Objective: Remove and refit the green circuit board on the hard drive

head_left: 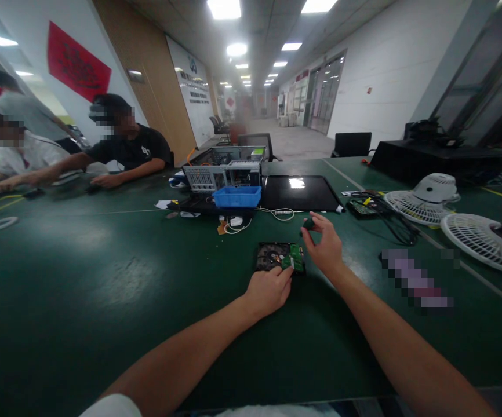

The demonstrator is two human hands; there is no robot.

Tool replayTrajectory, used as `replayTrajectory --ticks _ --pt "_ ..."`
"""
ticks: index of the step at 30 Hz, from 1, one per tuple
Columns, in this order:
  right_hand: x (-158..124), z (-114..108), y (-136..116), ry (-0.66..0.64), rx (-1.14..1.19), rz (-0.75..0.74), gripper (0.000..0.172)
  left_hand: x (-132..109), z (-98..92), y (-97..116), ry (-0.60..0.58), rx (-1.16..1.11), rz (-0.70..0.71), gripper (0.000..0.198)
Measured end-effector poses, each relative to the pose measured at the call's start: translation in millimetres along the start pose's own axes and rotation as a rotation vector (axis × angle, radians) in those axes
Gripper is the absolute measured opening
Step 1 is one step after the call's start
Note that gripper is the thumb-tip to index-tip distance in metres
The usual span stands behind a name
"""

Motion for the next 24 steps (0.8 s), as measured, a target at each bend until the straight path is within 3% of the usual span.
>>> replayTrajectory --ticks 9,24 --pt "4.4 -11.7 -7.0 0.031 -0.116 -0.045 0.033 0.2 0.7 -0.7 0.000 -0.012 0.003 0.046" --pt "3.7 -8.3 -4.4 0.000 -0.091 -0.016 0.035 0.7 1.5 -1.3 0.002 -0.003 -0.005 0.046"
Point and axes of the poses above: each hand's wrist, its own x-axis towards the middle knuckle, its own z-axis out of the palm, y = z × x, the point moved 10 cm from there along x, towards the middle knuckle, and after that the axes turned 15 degrees about -x, right-handed, at the moved point
